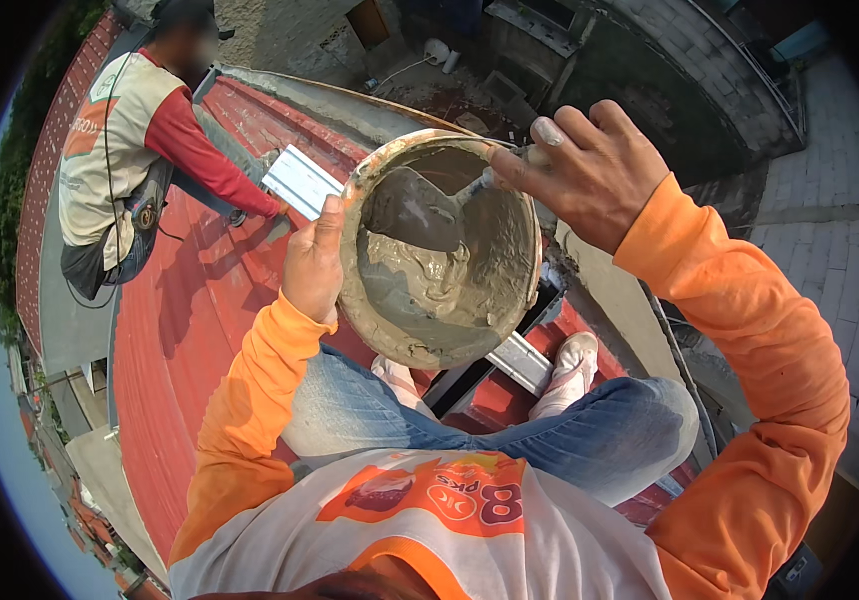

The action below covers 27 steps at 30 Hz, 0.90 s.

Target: The person applies water to a concrete roof ledge using a paintbrush, spreads cement mix onto the ledge using a trowel, and lifts a long metal profile.

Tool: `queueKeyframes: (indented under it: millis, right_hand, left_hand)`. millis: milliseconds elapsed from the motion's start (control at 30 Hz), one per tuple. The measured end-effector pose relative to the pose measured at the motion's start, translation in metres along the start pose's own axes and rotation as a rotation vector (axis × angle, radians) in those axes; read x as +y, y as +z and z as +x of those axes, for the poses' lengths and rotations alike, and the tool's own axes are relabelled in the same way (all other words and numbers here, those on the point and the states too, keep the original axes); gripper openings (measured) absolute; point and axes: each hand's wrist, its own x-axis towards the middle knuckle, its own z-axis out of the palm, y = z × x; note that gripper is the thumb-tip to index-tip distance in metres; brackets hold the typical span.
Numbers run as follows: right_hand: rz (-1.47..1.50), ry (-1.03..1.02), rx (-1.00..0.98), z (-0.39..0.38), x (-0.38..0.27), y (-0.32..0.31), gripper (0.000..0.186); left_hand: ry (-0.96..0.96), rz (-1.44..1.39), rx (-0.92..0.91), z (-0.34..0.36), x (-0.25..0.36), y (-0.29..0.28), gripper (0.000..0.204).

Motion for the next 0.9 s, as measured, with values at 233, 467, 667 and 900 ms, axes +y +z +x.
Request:
queueKeyframes:
  millis: [233,467,667,900]
  right_hand:
    - [-0.028,-0.274,0.158,0.019,0.004,-0.012,0.040]
    - [0.118,-0.288,0.128,-0.025,0.025,-0.016,0.054]
    - [0.528,0.348,0.039,-0.169,-0.027,0.028,0.055]
    - [0.727,1.158,0.009,-0.318,-0.139,0.074,0.047]
  left_hand:
    - [-0.027,-0.079,0.047,0.009,-0.004,-0.002,0.057]
    - [-0.101,-0.214,0.001,0.015,-0.017,-0.014,0.053]
    - [-0.260,-0.373,-0.042,0.008,-0.014,-0.022,0.051]
    - [-0.266,-0.451,0.086,0.003,0.006,-0.038,0.053]
